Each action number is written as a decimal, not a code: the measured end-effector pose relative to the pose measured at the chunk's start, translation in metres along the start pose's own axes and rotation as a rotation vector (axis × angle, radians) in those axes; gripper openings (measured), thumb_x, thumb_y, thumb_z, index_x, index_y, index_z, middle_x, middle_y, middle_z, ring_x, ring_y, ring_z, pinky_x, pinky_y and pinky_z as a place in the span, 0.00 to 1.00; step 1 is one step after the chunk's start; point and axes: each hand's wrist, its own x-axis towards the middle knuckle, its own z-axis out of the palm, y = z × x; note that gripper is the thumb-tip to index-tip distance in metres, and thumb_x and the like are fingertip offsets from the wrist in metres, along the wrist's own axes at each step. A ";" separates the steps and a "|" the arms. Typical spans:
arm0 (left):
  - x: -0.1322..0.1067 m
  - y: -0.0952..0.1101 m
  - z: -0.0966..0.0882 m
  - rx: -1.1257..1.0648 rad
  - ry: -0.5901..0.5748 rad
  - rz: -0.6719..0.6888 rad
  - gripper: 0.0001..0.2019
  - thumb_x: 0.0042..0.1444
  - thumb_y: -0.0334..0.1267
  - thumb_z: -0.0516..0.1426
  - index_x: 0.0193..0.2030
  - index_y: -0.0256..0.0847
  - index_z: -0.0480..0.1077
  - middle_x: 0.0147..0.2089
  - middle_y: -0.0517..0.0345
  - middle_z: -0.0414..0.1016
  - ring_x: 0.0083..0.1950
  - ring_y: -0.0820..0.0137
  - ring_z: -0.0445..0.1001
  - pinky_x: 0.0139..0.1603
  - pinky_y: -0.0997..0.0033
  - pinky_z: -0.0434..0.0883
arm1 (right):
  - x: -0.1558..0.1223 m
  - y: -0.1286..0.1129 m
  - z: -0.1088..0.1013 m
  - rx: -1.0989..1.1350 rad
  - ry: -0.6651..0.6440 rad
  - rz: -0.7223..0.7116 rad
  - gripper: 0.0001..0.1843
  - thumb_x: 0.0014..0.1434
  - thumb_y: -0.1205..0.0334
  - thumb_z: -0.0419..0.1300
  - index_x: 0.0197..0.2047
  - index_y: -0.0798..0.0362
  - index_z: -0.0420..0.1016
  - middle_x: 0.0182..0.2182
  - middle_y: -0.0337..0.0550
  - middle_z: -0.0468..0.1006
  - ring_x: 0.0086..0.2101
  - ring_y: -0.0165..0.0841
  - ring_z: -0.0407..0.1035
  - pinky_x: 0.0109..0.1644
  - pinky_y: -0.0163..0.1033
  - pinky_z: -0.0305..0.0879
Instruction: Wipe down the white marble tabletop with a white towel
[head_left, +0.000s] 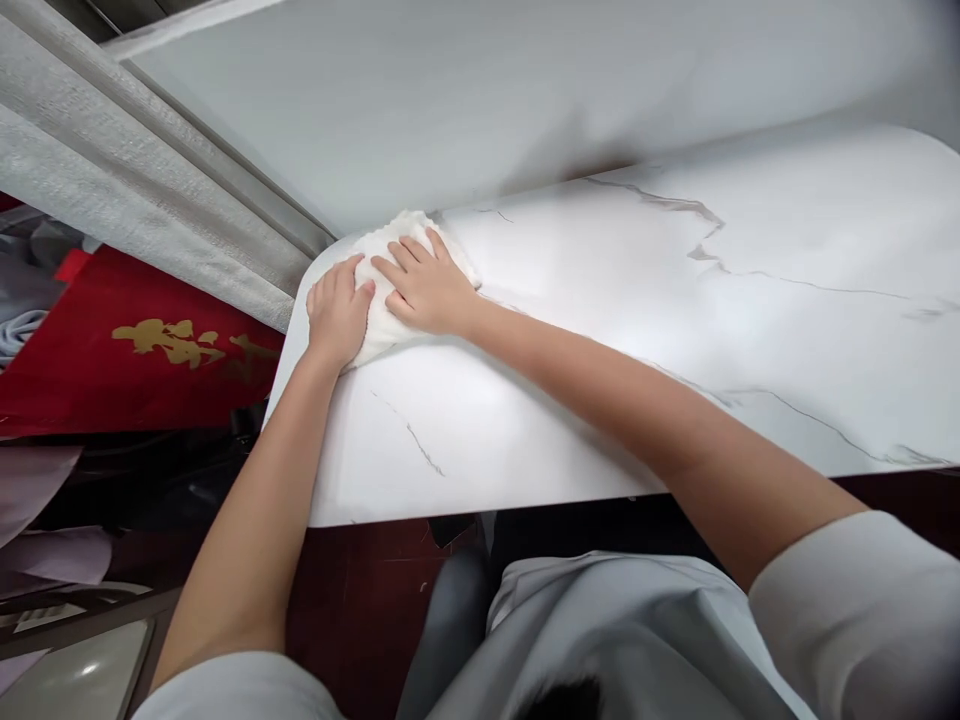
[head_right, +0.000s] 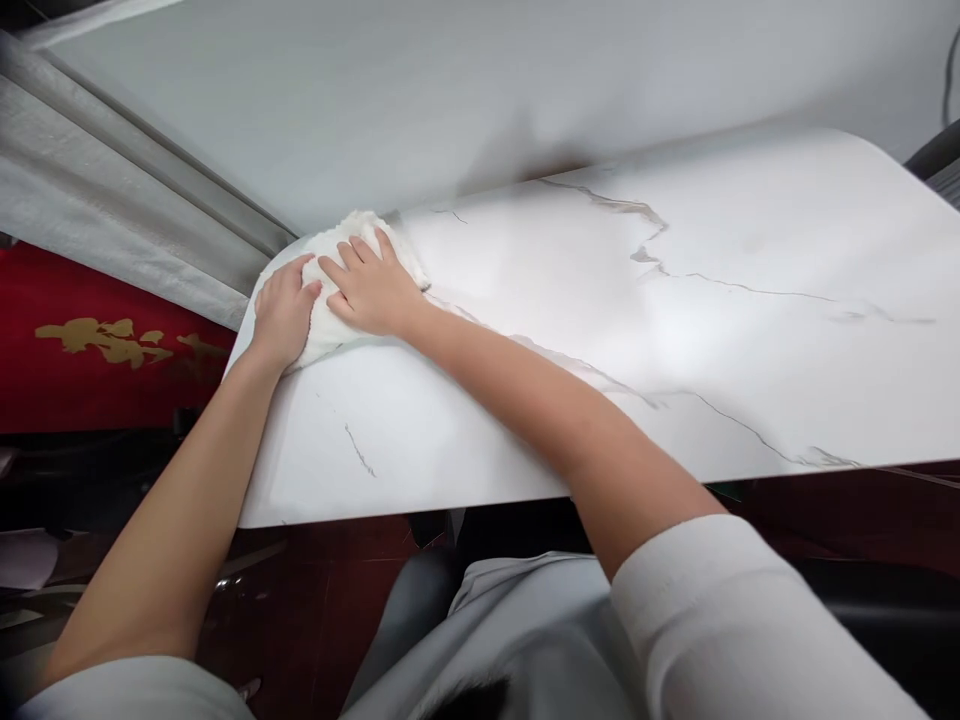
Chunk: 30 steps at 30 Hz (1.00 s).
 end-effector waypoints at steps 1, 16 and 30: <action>-0.012 0.004 0.000 0.014 0.009 0.007 0.23 0.67 0.38 0.46 0.68 0.42 0.59 0.70 0.53 0.62 0.71 0.59 0.57 0.72 0.50 0.49 | -0.013 -0.006 -0.009 -0.025 -0.023 -0.004 0.29 0.68 0.60 0.39 0.67 0.56 0.62 0.64 0.53 0.63 0.65 0.46 0.54 0.69 0.68 0.36; -0.181 0.075 -0.012 0.050 -0.085 0.116 0.26 0.67 0.42 0.40 0.69 0.39 0.56 0.70 0.42 0.59 0.73 0.54 0.53 0.72 0.42 0.45 | -0.183 -0.068 -0.082 0.001 0.030 -0.078 0.28 0.66 0.60 0.47 0.65 0.67 0.61 0.61 0.67 0.62 0.63 0.57 0.53 0.67 0.72 0.36; -0.159 0.083 -0.005 0.058 -0.082 0.103 0.25 0.66 0.42 0.42 0.67 0.42 0.58 0.69 0.44 0.61 0.71 0.54 0.56 0.72 0.42 0.48 | -0.156 -0.058 -0.081 0.024 -0.080 0.032 0.28 0.67 0.59 0.49 0.66 0.64 0.60 0.62 0.66 0.62 0.63 0.61 0.52 0.65 0.76 0.34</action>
